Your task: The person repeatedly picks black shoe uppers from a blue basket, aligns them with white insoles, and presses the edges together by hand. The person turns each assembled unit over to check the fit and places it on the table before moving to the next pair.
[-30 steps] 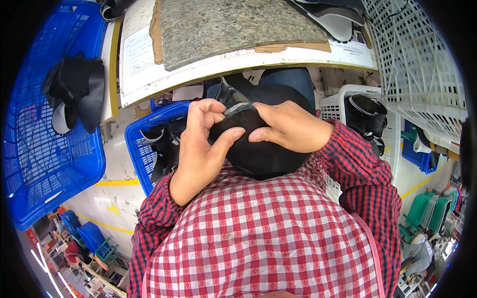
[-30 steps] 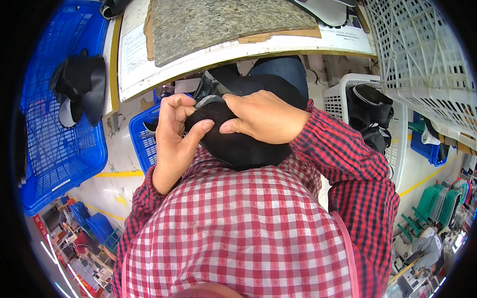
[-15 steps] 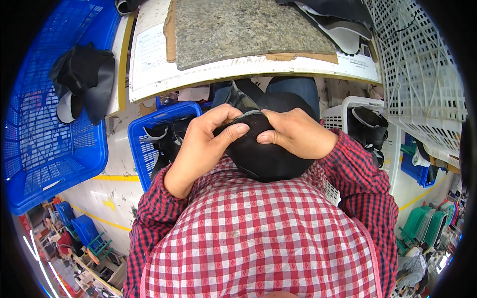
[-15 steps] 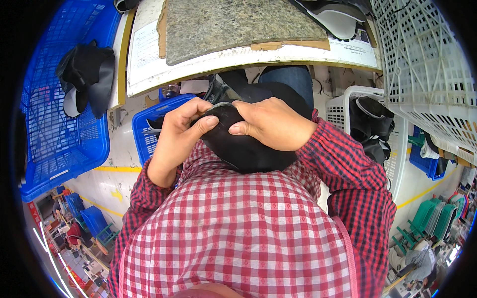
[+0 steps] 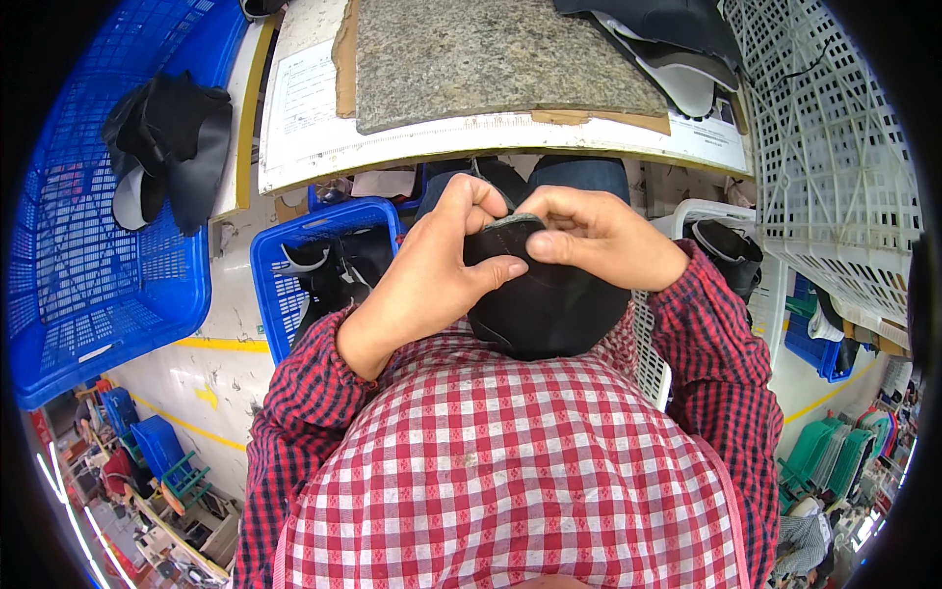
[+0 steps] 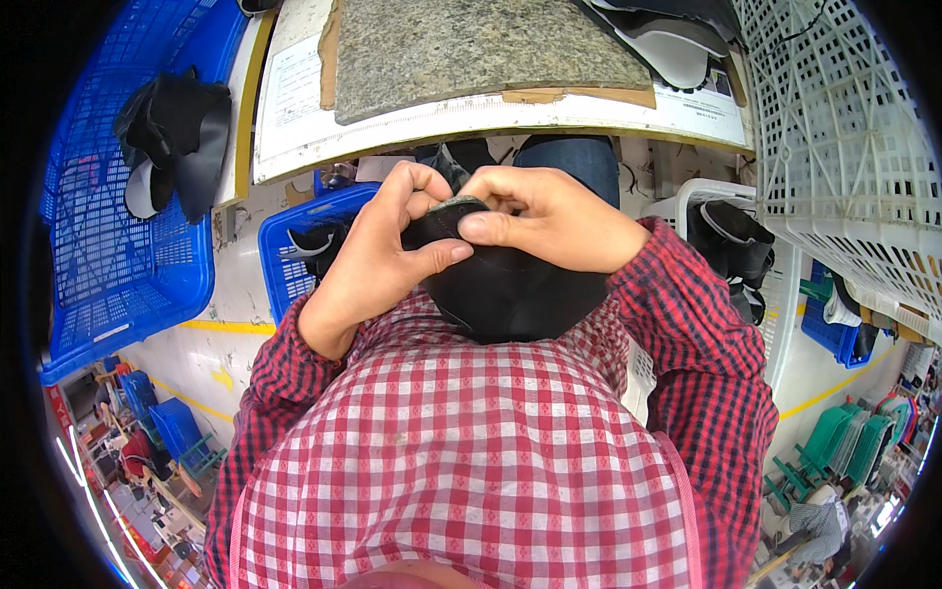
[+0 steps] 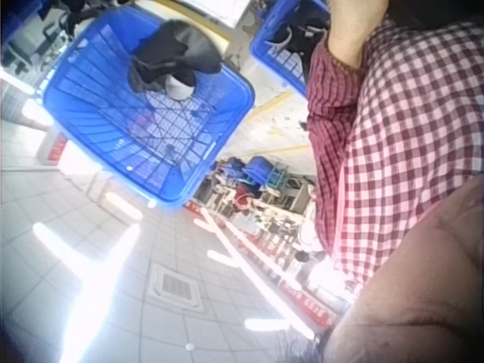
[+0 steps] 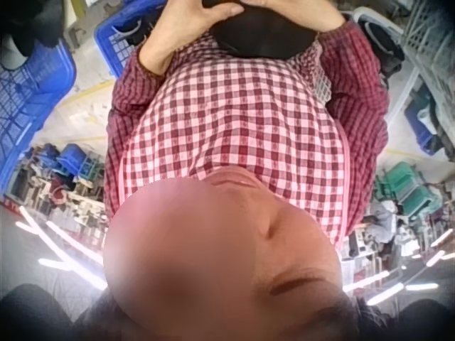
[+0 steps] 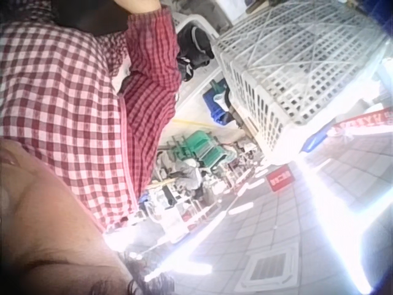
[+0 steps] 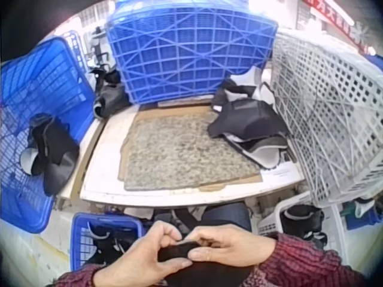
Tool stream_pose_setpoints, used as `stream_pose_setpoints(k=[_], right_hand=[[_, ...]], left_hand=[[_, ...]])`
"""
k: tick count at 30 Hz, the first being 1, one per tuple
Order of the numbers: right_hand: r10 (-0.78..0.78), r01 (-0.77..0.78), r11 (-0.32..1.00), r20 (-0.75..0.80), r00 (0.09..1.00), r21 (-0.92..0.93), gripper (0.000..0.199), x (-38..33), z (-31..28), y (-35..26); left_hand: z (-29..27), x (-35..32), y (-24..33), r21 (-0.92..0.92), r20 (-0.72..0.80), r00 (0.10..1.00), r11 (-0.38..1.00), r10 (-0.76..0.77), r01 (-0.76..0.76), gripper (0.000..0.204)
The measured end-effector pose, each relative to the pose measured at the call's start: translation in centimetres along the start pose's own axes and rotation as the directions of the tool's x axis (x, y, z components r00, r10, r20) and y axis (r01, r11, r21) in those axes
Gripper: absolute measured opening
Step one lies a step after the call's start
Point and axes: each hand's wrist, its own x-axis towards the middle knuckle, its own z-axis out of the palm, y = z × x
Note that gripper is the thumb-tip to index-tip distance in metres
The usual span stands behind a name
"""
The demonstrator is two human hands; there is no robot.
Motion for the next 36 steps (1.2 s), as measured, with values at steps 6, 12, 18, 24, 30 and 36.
stream_pose_setpoints(k=[6,12,18,24,30,36], right_hand=[[-0.119,0.078,0.951,-0.123,0.985,-0.299,0.033,1.3,1.0,0.5],[-0.073,0.08,0.945,0.033,0.997,-0.318,0.034,0.2,0.4,1.7],[-0.071,0.026,0.911,-0.094,0.993,-0.413,0.038,-0.3,1.4,1.8],[-0.102,0.054,0.925,-0.11,0.989,-0.376,0.041,-0.9,1.1,2.6],[-0.18,0.135,0.944,-0.126,0.976,-0.302,0.035,-1.6,1.2,3.6],[0.009,-0.011,1.0,-0.108,0.994,-0.021,0.019,-2.2,0.8,3.5]], left_hand=[[0.5,0.0,-0.9,-0.248,-0.058,0.998,0.969,-0.034,0.019,0.037],[-0.4,-0.5,-1.5,-0.442,-0.013,0.989,0.888,-0.145,0.124,0.013],[-0.2,-0.3,-1.7,-0.305,-0.032,0.996,0.95,-0.082,0.068,0.014],[0.6,-0.9,-1.8,-0.394,-0.125,0.986,0.918,-0.107,0.05,0.014],[-0.1,-1.5,-2.9,-0.402,-0.121,0.982,0.912,-0.144,0.084,0.015],[-1.6,-1.9,-3.0,-0.435,-0.001,0.994,0.895,-0.108,0.097,0.014]])
